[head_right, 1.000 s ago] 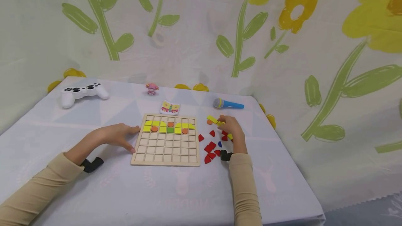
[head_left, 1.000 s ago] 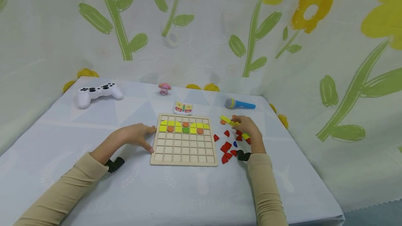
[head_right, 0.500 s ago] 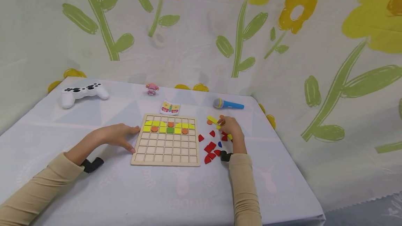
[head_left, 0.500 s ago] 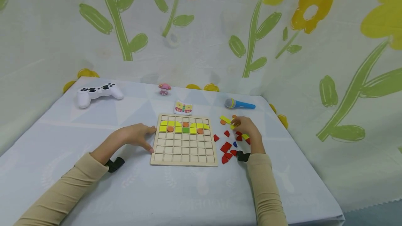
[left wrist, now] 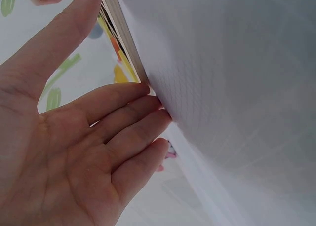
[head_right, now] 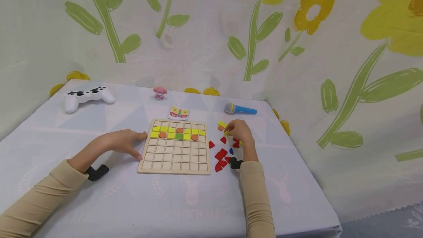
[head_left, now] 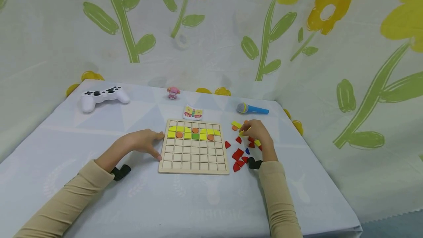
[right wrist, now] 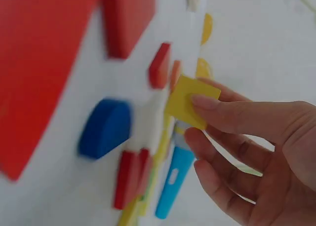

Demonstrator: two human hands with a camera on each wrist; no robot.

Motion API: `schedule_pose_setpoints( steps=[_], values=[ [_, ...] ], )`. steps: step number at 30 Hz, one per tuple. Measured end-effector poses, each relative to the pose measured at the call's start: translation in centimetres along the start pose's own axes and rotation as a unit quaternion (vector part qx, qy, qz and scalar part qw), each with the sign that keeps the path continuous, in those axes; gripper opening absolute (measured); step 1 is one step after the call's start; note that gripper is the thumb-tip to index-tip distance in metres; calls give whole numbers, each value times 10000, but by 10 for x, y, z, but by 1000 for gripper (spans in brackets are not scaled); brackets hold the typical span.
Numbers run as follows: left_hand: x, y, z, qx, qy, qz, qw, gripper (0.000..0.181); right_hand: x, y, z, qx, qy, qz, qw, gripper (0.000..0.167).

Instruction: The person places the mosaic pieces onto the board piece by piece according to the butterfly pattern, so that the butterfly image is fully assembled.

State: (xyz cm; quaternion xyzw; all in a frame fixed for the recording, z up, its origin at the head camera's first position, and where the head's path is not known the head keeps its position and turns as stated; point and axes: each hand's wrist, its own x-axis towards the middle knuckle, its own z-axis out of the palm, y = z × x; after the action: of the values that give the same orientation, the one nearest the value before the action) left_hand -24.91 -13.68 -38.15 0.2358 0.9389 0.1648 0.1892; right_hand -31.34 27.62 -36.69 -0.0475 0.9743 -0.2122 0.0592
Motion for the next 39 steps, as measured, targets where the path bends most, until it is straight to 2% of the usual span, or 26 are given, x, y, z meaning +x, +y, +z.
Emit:
schedule_pose_setpoints(
  steps=[5,13,19,28,33,39],
  values=[
    [0,0,0,-5,7,-15,10000,96,-4,-24,0,175,69,-352,9992,16],
    [0,1,-1,33,15,-33,10000,95,-8,-53,12,-37,-119,-1379,9904,19],
    [0,1,-1,27,18,-17,10000,95,-8,-66,27,8,-289,-1719,9847,18],
    [0,1,-1,17,1,5,10000,95,-6,-70,35,-42,-212,-1865,9822,16],
    [-1,0,-1,4,-17,2,10000,96,-6,-71,34,-58,-318,-1758,9839,16],
    [-1,1,-1,3,-38,-26,10000,96,-7,-71,33,-321,-400,-1643,9851,18]
  ],
)
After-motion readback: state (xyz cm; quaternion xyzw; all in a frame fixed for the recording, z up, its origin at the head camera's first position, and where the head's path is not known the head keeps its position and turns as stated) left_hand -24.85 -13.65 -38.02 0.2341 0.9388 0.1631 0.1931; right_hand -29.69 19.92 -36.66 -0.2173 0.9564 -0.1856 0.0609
